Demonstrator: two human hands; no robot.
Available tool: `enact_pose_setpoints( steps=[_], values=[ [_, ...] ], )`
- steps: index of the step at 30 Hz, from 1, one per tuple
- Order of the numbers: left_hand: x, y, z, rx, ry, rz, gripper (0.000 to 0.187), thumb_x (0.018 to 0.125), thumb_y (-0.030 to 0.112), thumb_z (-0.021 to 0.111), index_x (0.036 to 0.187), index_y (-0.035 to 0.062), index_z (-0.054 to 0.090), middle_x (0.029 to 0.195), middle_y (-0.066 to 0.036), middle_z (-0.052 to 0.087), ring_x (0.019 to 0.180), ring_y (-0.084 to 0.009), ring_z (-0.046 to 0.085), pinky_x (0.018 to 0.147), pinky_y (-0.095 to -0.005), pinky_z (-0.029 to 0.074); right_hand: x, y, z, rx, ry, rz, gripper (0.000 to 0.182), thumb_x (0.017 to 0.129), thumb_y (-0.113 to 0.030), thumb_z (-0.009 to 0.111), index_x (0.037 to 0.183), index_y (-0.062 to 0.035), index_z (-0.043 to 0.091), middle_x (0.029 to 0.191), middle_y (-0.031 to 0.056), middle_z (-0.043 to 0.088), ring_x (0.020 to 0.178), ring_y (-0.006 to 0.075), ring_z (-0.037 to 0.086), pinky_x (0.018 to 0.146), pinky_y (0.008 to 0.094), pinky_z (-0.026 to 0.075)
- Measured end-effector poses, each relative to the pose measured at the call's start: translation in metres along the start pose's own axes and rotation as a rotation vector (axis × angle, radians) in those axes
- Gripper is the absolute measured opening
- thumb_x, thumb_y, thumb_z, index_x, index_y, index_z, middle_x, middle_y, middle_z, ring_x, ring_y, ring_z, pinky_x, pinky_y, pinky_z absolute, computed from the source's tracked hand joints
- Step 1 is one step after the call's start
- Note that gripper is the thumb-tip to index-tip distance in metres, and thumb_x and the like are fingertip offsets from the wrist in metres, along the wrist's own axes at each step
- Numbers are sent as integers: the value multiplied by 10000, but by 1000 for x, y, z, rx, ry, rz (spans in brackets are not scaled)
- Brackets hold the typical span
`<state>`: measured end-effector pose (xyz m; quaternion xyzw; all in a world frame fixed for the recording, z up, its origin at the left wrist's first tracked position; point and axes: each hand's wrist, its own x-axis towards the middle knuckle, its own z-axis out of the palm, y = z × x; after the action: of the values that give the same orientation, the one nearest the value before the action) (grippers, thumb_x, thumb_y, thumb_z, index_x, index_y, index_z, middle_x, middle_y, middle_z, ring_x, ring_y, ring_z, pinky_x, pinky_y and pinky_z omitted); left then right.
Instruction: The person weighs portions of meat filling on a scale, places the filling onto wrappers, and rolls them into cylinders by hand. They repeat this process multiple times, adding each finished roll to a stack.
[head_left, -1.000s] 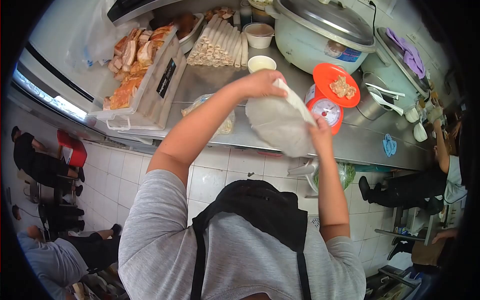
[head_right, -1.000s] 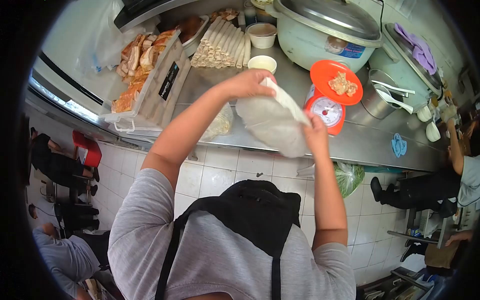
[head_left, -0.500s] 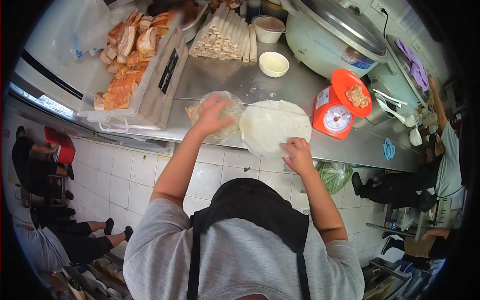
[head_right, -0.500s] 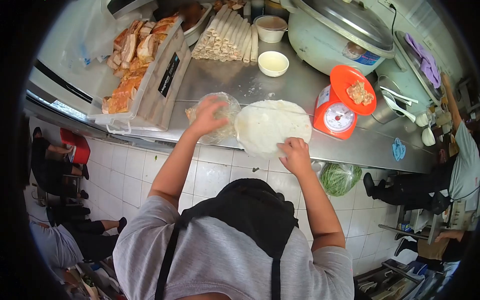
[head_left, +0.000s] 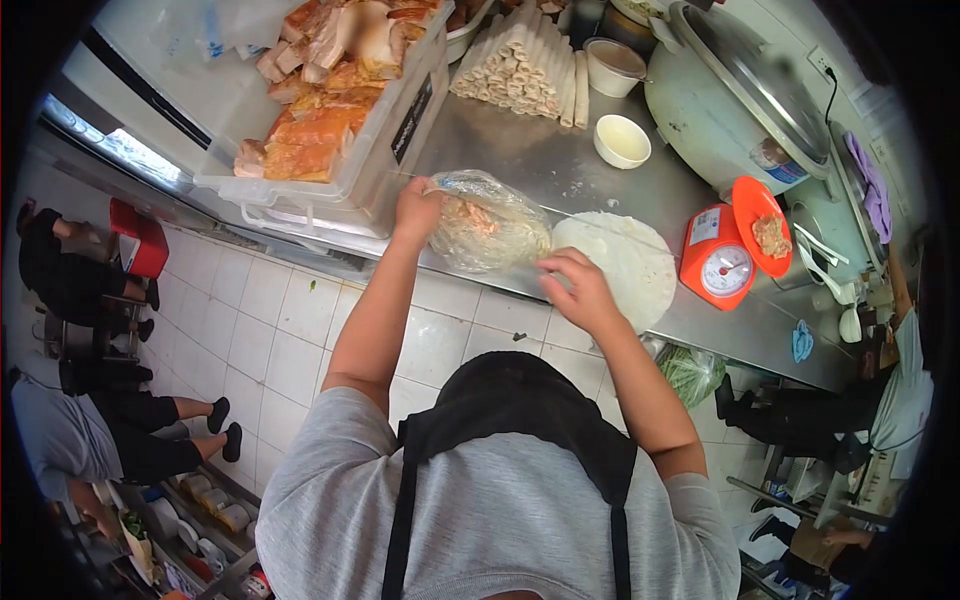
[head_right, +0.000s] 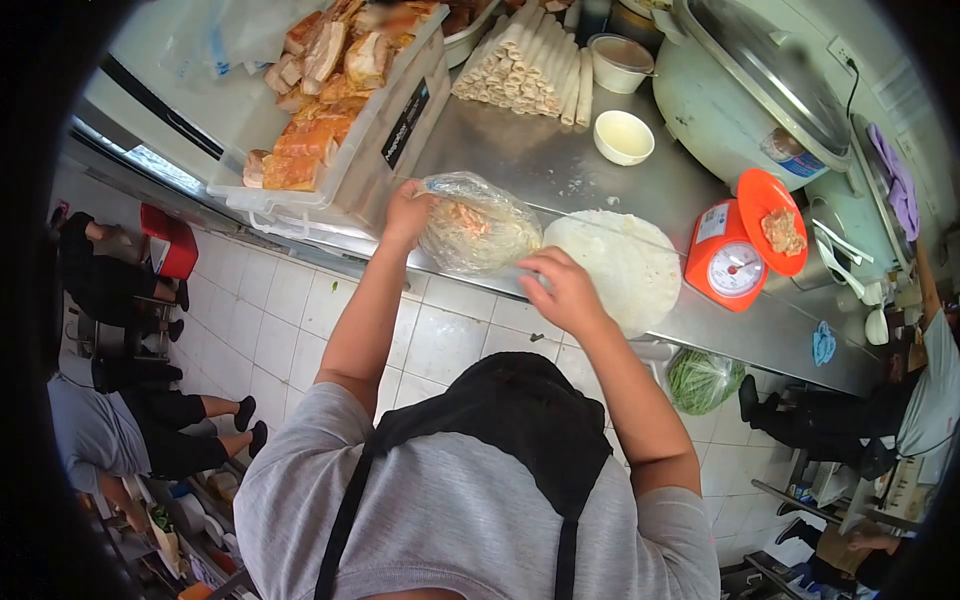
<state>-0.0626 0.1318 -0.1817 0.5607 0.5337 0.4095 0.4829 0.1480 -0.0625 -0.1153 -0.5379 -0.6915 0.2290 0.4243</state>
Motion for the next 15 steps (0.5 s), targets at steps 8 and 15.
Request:
enact_pose_setpoints(
  steps=[8,15],
  values=[
    [-40,58,-12,-735,-88,-318,197,829,41,406,1009,-10,469,937,-149,569,823,-230,581,753,-350,479,58,27,83,107,-128,263,506,752,-126,590,1202,10,404,1148,194,479,1036,289,495,869,318,402],
    [-36,21,2,-1169,-664,-751,405,929,300,271,1127,-9,443,1060,-165,541,943,-290,556,817,-429,465,64,21,94,946,-225,409,751,786,-157,593,1356,-37,119,1261,112,386,1090,216,454,923,309,366]
  ],
)
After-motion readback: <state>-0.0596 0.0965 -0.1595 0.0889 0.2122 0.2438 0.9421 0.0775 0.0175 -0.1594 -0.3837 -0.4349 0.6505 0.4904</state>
